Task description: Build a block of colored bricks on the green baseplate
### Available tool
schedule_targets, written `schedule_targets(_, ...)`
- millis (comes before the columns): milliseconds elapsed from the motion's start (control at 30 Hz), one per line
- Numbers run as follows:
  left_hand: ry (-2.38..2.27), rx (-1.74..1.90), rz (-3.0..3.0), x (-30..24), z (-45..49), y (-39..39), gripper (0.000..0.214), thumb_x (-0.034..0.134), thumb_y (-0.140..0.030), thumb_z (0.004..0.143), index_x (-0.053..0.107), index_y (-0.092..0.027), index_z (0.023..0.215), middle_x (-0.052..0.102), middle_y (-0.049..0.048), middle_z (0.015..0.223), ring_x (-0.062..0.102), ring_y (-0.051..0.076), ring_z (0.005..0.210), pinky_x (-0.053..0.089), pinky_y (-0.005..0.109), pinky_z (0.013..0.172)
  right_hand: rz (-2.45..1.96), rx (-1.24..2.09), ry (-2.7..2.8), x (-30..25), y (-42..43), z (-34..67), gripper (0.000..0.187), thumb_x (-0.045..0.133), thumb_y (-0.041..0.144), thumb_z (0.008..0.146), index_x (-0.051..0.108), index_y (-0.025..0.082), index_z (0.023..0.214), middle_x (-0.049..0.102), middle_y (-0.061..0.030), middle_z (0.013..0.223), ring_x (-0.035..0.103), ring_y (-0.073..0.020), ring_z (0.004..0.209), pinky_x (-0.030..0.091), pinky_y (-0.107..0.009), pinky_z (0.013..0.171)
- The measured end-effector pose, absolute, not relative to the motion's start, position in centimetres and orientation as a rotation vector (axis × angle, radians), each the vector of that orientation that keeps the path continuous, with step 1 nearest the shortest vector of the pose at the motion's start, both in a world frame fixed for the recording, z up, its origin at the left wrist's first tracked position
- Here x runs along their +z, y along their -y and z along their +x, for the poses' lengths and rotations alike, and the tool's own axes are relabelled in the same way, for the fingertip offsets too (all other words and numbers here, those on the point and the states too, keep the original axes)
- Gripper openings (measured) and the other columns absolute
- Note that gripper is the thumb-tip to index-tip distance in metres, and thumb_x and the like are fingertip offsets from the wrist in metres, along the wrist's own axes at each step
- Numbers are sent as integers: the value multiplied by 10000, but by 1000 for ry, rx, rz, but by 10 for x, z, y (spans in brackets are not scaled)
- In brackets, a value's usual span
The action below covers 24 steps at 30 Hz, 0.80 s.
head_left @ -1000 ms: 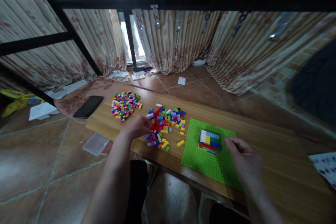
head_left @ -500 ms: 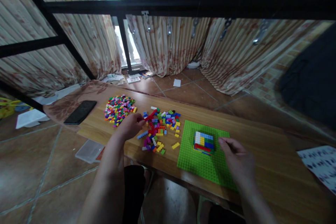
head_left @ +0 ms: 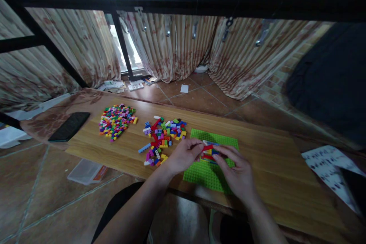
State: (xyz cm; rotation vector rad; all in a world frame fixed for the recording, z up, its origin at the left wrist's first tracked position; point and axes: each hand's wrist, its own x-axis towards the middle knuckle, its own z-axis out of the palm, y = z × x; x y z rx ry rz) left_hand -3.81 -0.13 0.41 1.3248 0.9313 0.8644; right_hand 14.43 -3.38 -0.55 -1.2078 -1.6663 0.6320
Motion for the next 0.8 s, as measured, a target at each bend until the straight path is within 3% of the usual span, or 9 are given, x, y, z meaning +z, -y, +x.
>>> schedule_targets(367, -986, 924, 1380, 1, -21, -5, 367, 494, -446, 879, 530, -155, 660, 464, -40, 541, 417, 77, 491, 324, 213, 492, -1263, 574, 1637, -10, 28, 154, 157, 617, 336, 877, 723, 261, 965, 699, -26, 939, 643, -179, 880, 504, -335, 802)
schedule_targets(800, -1246, 1016, 1495, -6, -29, -13, 190, 538, -260, 834, 682, -143, 872, 612, 2, 677, 513, 114, 606, 396, 214, 568, -1574, 618, 1392, -14, 25, 166, 277, 609, 437, 823, 729, 197, 888, 744, -64, 848, 662, -213, 752, 515, -357, 727)
